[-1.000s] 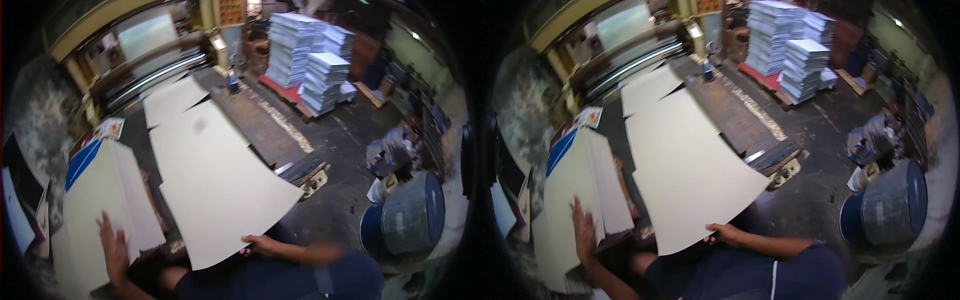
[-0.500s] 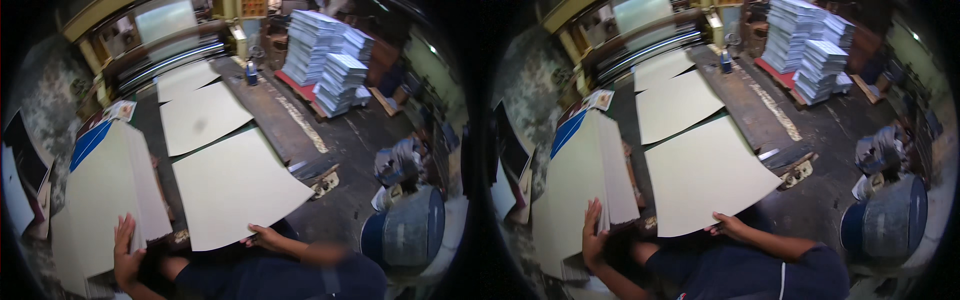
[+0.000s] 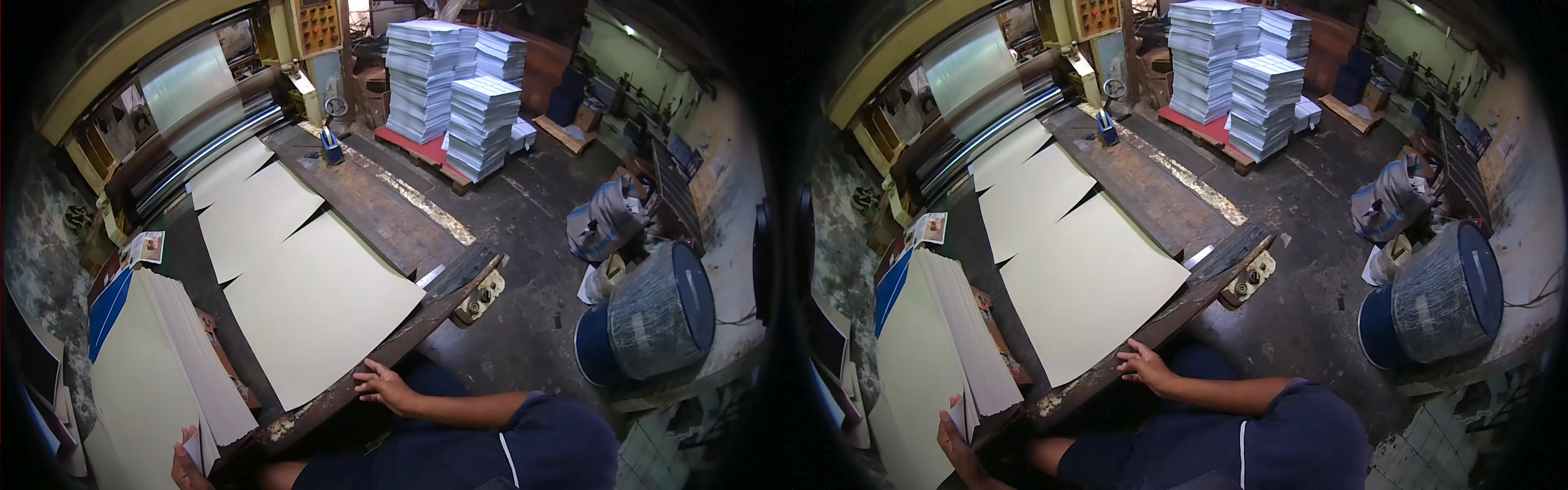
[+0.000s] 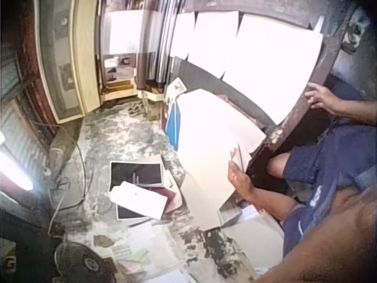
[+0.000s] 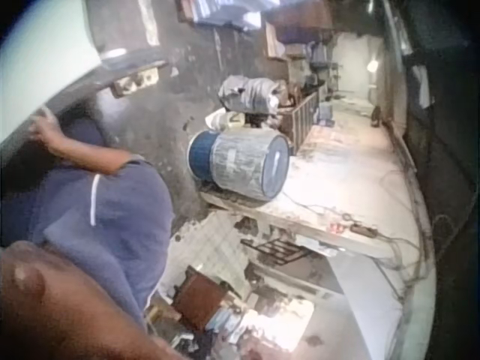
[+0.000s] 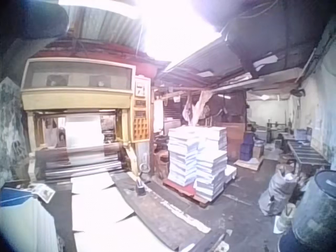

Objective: The person sorts paper sheets by hand, picking up one sheet at a time from a stack and placing it onto another stack on a workbench.

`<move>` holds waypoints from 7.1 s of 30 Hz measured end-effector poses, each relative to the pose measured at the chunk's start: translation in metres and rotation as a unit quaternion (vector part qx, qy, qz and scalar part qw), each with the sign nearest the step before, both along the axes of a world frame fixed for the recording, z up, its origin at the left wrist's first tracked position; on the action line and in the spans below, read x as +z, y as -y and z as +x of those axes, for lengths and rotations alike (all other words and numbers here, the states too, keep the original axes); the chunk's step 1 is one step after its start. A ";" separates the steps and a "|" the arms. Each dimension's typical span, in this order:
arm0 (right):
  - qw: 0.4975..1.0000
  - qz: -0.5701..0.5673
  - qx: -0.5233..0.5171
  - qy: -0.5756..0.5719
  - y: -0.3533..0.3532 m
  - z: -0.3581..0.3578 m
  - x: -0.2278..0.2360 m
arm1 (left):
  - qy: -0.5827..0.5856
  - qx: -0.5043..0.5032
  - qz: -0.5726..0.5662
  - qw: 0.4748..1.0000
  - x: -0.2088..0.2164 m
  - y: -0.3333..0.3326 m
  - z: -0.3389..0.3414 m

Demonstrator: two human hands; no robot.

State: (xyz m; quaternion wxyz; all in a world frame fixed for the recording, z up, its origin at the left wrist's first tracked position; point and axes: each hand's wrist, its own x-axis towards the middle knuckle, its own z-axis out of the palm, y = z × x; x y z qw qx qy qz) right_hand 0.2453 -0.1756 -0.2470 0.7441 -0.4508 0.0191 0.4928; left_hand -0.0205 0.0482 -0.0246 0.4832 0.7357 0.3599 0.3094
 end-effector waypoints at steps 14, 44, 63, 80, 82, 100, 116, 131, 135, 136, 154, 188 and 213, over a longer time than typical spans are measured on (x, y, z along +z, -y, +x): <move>0.963 0.160 0.164 0.139 0.005 0.003 0.010 | 0.046 0.275 0.226 0.933 -0.018 0.018 -0.009; 0.963 -0.021 0.264 -0.058 0.064 -0.001 0.014 | 0.021 -0.606 -0.072 0.792 -0.001 0.096 -0.011; 0.977 -0.022 0.182 -0.109 -0.055 0.072 -0.003 | -0.165 -0.083 0.320 0.929 0.064 -0.024 0.028; 0.994 -0.002 0.100 -0.053 -0.174 0.127 -0.041 | -0.142 -0.132 0.242 0.951 0.009 -0.017 -0.026; 0.994 0.000 0.090 -0.055 -0.180 0.128 -0.048 | -0.023 -0.004 0.102 0.994 0.006 -0.017 -0.026; 0.936 0.116 0.317 0.104 -0.076 0.055 0.120 | -0.142 -0.167 0.439 0.871 0.042 0.054 0.021; 0.987 -0.027 0.138 -0.071 0.023 -0.006 0.001 | -0.037 -0.005 0.205 0.978 0.002 0.001 -0.013; 0.996 0.012 0.067 -0.053 -0.101 0.057 -0.026 | -0.074 0.187 0.272 0.941 -0.009 0.034 0.015; 0.999 0.011 0.030 -0.041 -0.126 0.067 -0.025 | 0.305 0.277 -0.008 0.911 -0.007 0.027 0.014; 0.999 0.005 0.017 -0.038 -0.131 0.069 -0.027 | 0.305 0.275 -0.007 0.912 -0.008 0.030 0.016; 0.962 0.105 0.241 0.073 -0.031 0.045 0.091 | -0.135 -0.151 0.332 0.921 0.031 0.076 0.033; 0.994 0.008 0.100 -0.036 -0.048 0.033 0.012 | -0.067 0.140 0.224 0.962 -0.018 0.033 0.016; 0.923 0.242 0.287 0.086 -0.019 0.043 0.105 | -0.077 -0.188 0.308 0.930 0.025 0.078 0.033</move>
